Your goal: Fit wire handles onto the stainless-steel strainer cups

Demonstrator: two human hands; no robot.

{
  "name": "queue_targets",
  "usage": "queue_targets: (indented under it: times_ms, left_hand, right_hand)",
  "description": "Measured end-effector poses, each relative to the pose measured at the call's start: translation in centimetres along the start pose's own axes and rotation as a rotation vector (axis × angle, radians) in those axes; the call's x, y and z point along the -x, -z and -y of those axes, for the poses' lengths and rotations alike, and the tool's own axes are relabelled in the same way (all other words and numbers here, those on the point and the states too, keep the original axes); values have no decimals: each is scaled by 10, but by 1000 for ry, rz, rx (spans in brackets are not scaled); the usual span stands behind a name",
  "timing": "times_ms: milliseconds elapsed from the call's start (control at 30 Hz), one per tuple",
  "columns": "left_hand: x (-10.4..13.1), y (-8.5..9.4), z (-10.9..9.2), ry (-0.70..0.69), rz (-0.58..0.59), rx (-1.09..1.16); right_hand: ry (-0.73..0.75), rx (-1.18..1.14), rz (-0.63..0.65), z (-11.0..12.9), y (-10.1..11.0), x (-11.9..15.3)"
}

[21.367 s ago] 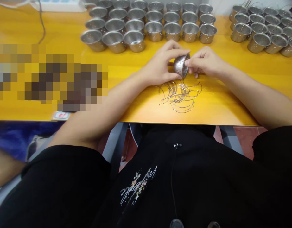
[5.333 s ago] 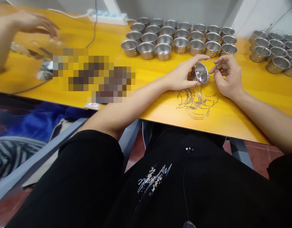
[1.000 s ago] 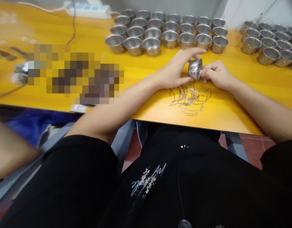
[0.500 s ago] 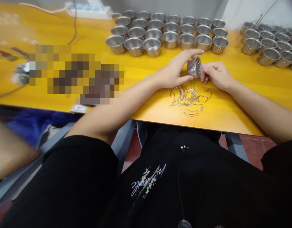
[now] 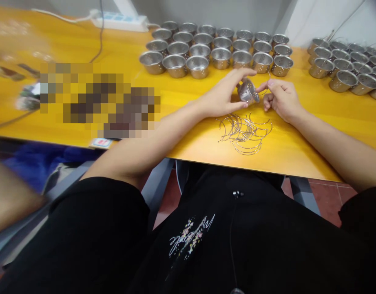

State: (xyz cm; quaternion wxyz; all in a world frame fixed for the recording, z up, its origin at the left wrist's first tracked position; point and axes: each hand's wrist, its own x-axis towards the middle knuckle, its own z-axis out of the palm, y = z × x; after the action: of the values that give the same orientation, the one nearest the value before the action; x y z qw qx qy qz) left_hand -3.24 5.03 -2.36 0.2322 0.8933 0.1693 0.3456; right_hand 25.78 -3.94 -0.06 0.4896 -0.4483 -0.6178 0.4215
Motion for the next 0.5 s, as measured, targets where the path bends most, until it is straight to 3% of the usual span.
queue_targets:
  times_ms: [500]
  left_hand:
    - [6,6,-20,-20,14,14]
  right_hand:
    - [59,66,53,6,-7,8]
